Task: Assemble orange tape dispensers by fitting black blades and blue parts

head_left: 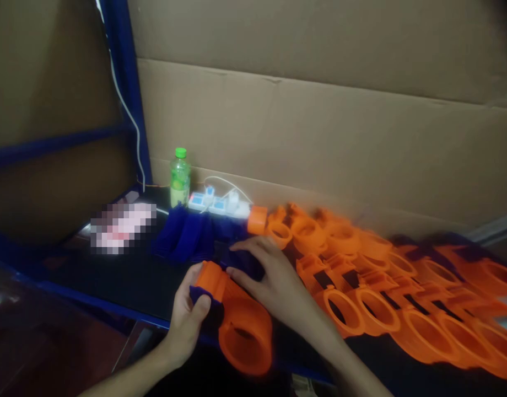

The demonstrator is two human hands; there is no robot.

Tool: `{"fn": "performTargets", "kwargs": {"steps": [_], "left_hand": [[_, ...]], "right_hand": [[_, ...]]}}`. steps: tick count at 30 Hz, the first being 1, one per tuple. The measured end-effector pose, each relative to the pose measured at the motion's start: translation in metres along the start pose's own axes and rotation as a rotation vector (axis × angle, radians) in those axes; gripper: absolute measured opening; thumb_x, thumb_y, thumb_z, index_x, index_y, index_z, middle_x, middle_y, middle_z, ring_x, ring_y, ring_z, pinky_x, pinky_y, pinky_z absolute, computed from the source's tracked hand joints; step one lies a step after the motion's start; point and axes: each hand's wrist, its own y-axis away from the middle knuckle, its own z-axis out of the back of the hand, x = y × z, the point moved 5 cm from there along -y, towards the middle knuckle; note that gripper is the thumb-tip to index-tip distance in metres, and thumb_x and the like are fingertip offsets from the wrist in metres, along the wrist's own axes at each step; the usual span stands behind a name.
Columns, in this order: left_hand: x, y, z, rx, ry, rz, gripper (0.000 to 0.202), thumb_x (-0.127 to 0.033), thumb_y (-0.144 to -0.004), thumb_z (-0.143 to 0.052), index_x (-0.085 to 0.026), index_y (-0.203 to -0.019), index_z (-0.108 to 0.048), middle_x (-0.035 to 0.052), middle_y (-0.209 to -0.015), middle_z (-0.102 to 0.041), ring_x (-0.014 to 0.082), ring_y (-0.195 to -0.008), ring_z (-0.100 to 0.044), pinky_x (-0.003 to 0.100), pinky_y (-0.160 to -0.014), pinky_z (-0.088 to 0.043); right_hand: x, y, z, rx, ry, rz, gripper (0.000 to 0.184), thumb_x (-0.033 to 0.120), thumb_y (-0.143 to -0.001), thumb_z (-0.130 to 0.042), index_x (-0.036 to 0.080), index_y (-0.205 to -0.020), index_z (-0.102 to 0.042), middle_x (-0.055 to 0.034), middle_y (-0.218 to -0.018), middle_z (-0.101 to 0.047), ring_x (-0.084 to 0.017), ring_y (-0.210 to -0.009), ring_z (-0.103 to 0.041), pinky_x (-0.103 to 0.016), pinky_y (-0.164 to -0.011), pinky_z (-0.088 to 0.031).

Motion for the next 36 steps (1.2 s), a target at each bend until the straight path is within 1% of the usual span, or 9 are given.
{"fn": "performTargets", "kwargs": {"steps": [4, 8, 11, 14, 19, 26, 30, 33, 36], "left_hand": [[0.002, 0.001, -0.003, 0.055, 0.01, 0.005, 0.054, -0.041, -0.081, -0.074, -0.02, -0.128, -0.059, 0.0126, -0.112, -0.071, 0.0308, -0.11, -0.064, 0.038, -0.086, -0.054], [0.0, 0.0, -0.006, 0.074, -0.023, 0.013, 0.057, -0.038, -0.08, -0.076, -0.022, -0.131, -0.058, 0.0096, -0.101, -0.073, 0.0269, -0.095, -0.068, 0.035, -0.08, -0.055], [-0.001, -0.001, -0.005, 0.05, -0.029, 0.015, 0.059, -0.037, -0.075, -0.08, -0.021, -0.129, -0.062, 0.0097, -0.103, -0.073, 0.026, -0.094, -0.068, 0.035, -0.083, -0.054], [0.0, -0.001, -0.003, 0.041, -0.044, 0.019, 0.061, -0.035, -0.071, -0.084, -0.02, -0.127, -0.064, 0.0111, -0.11, -0.073, 0.026, -0.096, -0.067, 0.033, -0.084, -0.053], [0.001, 0.0, -0.004, 0.102, -0.068, 0.028, 0.058, -0.033, -0.075, -0.081, -0.021, -0.129, -0.062, 0.0077, -0.098, -0.074, 0.022, -0.083, -0.067, 0.03, -0.074, -0.053], [-0.009, 0.002, -0.017, 0.169, -0.08, -0.003, 0.056, -0.03, -0.072, -0.082, -0.019, -0.125, -0.065, 0.0107, -0.105, -0.072, 0.0265, -0.092, -0.067, 0.034, -0.081, -0.054], [-0.017, 0.004, -0.021, 0.22, -0.167, -0.049, 0.055, -0.031, -0.066, -0.086, -0.02, -0.117, -0.069, 0.0087, -0.097, -0.071, 0.0266, -0.085, -0.065, 0.033, -0.077, -0.054], [-0.024, 0.008, -0.029, 0.304, -0.242, -0.08, 0.061, -0.03, -0.064, -0.087, -0.023, -0.121, -0.067, 0.0089, -0.104, -0.066, 0.0264, -0.087, -0.063, 0.031, -0.073, -0.053], [-0.033, 0.016, -0.038, 0.374, -0.301, -0.12, 0.063, -0.035, -0.063, -0.087, -0.023, -0.121, -0.066, 0.0098, -0.112, -0.057, 0.0277, -0.092, -0.059, 0.031, -0.074, -0.052]], "right_hand": [[-0.007, 0.007, 0.011, -0.031, -0.042, -0.017, 0.027, 0.037, -0.091, -0.065, 0.027, -0.116, -0.063, -0.0045, -0.115, -0.061, -0.022, -0.111, -0.056, -0.04, -0.098, -0.046], [0.011, 0.019, 0.012, 0.087, -0.103, 0.045, 0.029, 0.039, -0.091, -0.065, 0.028, -0.118, -0.063, -0.0045, -0.118, -0.061, -0.02, -0.111, -0.057, -0.036, -0.098, -0.048], [0.02, 0.024, 0.01, 0.127, -0.11, 0.064, 0.029, 0.036, -0.091, -0.065, 0.028, -0.118, -0.063, -0.0046, -0.119, -0.061, -0.02, -0.111, -0.056, -0.035, -0.097, -0.049], [0.02, 0.025, 0.007, 0.145, -0.102, 0.063, 0.028, 0.036, -0.09, -0.066, 0.027, -0.117, -0.064, -0.0051, -0.118, -0.061, -0.021, -0.112, -0.056, -0.036, -0.097, -0.049], [0.015, 0.026, 0.003, 0.153, -0.101, 0.026, 0.028, 0.035, -0.09, -0.066, 0.028, -0.118, -0.063, -0.0028, -0.12, -0.061, -0.019, -0.114, -0.055, -0.035, -0.1, -0.047], [0.01, 0.026, -0.001, 0.21, -0.23, -0.039, 0.033, 0.034, -0.087, -0.071, 0.028, -0.118, -0.061, 0.0001, -0.12, -0.061, -0.017, -0.113, -0.056, -0.032, -0.102, -0.044], [0.005, 0.028, -0.004, 0.202, -0.386, -0.067, 0.028, 0.034, -0.09, -0.067, 0.027, -0.117, -0.062, -0.0008, -0.117, -0.063, -0.016, -0.109, -0.059, -0.029, -0.098, -0.045], [0.0, 0.032, -0.006, 0.109, -0.469, -0.132, 0.019, 0.034, -0.095, -0.059, 0.023, -0.109, -0.065, -0.0024, -0.105, -0.065, -0.016, -0.099, -0.06, -0.027, -0.088, -0.048], [-0.002, 0.037, -0.008, 0.091, -0.555, -0.208, 0.021, 0.038, -0.094, -0.06, 0.02, -0.104, -0.066, -0.0017, -0.09, -0.063, -0.015, -0.084, -0.058, -0.025, -0.074, -0.048]]}}
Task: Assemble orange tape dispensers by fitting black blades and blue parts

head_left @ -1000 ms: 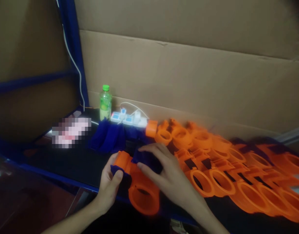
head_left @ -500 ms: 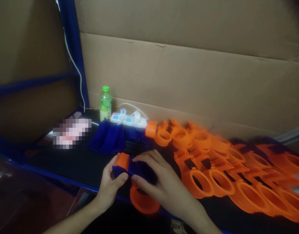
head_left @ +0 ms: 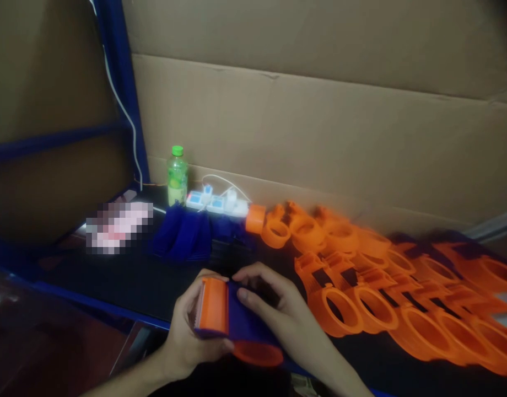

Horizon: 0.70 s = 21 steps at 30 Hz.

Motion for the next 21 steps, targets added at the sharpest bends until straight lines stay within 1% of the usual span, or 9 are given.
{"fn": "performTargets", "kwargs": {"steps": [2, 4, 6, 9, 13, 17, 21], "left_hand": [[-0.006, 0.002, -0.003, 0.035, -0.02, -0.016, 0.065, -0.037, -0.06, -0.088, -0.024, -0.121, -0.066, 0.009, -0.11, -0.054, 0.0272, -0.092, -0.058, 0.031, -0.074, -0.051], [-0.01, 0.004, -0.005, 0.068, -0.038, -0.011, 0.067, -0.036, -0.058, -0.089, -0.024, -0.119, -0.067, 0.0081, -0.107, -0.053, 0.0257, -0.089, -0.056, 0.031, -0.072, -0.05], [-0.013, 0.005, -0.006, 0.091, -0.057, 0.001, 0.067, -0.033, -0.056, -0.091, -0.024, -0.118, -0.068, 0.0084, -0.106, -0.054, 0.0265, -0.09, -0.055, 0.032, -0.074, -0.049], [-0.017, 0.006, -0.008, 0.104, -0.064, -0.003, 0.069, -0.031, -0.054, -0.091, -0.025, -0.118, -0.068, 0.0105, -0.111, -0.055, 0.0311, -0.099, -0.054, 0.036, -0.08, -0.049], [-0.022, 0.007, -0.009, 0.114, -0.073, -0.032, 0.069, -0.029, -0.054, -0.091, -0.025, -0.119, -0.068, 0.0115, -0.112, -0.055, 0.0341, -0.103, -0.054, 0.04, -0.085, -0.048], [-0.022, 0.006, -0.006, 0.125, -0.121, -0.044, 0.069, -0.029, -0.052, -0.092, -0.024, -0.117, -0.069, 0.0118, -0.111, -0.055, 0.0338, -0.103, -0.054, 0.04, -0.084, -0.049], [-0.017, 0.005, -0.006, 0.162, -0.102, -0.013, 0.072, -0.035, -0.05, -0.093, -0.026, -0.117, -0.069, 0.0099, -0.111, -0.052, 0.0335, -0.106, -0.052, 0.038, -0.081, -0.05]], "right_hand": [[0.0, 0.003, -0.001, 0.045, -0.059, -0.043, 0.023, 0.039, -0.093, -0.06, 0.02, -0.104, -0.067, -0.0011, -0.085, -0.061, -0.013, -0.077, -0.056, -0.024, -0.068, -0.046], [0.002, 0.006, -0.001, 0.09, -0.108, -0.069, 0.023, 0.039, -0.092, -0.061, 0.02, -0.104, -0.068, -0.0014, -0.086, -0.061, -0.013, -0.077, -0.056, -0.024, -0.067, -0.045], [0.004, 0.007, 0.001, 0.117, -0.14, -0.076, 0.022, 0.038, -0.092, -0.063, 0.02, -0.104, -0.069, -0.0024, -0.09, -0.062, -0.015, -0.082, -0.058, -0.024, -0.07, -0.046], [0.006, 0.006, 0.005, 0.141, -0.163, -0.073, 0.021, 0.036, -0.091, -0.064, 0.021, -0.104, -0.071, -0.0037, -0.096, -0.063, -0.017, -0.09, -0.059, -0.026, -0.078, -0.047], [0.005, 0.006, 0.008, 0.147, -0.174, -0.104, 0.021, 0.037, -0.09, -0.065, 0.021, -0.102, -0.072, -0.0036, -0.099, -0.064, -0.017, -0.091, -0.06, -0.026, -0.078, -0.047], [0.004, 0.007, 0.006, 0.169, -0.223, -0.141, 0.021, 0.036, -0.09, -0.065, 0.02, -0.102, -0.071, -0.002, -0.095, -0.066, -0.015, -0.086, -0.059, -0.024, -0.076, -0.046], [0.006, 0.008, 0.005, 0.205, -0.226, -0.15, 0.021, 0.037, -0.089, -0.066, 0.019, -0.099, -0.07, -0.001, -0.092, -0.067, -0.013, -0.083, -0.058, -0.023, -0.074, -0.045]]}}
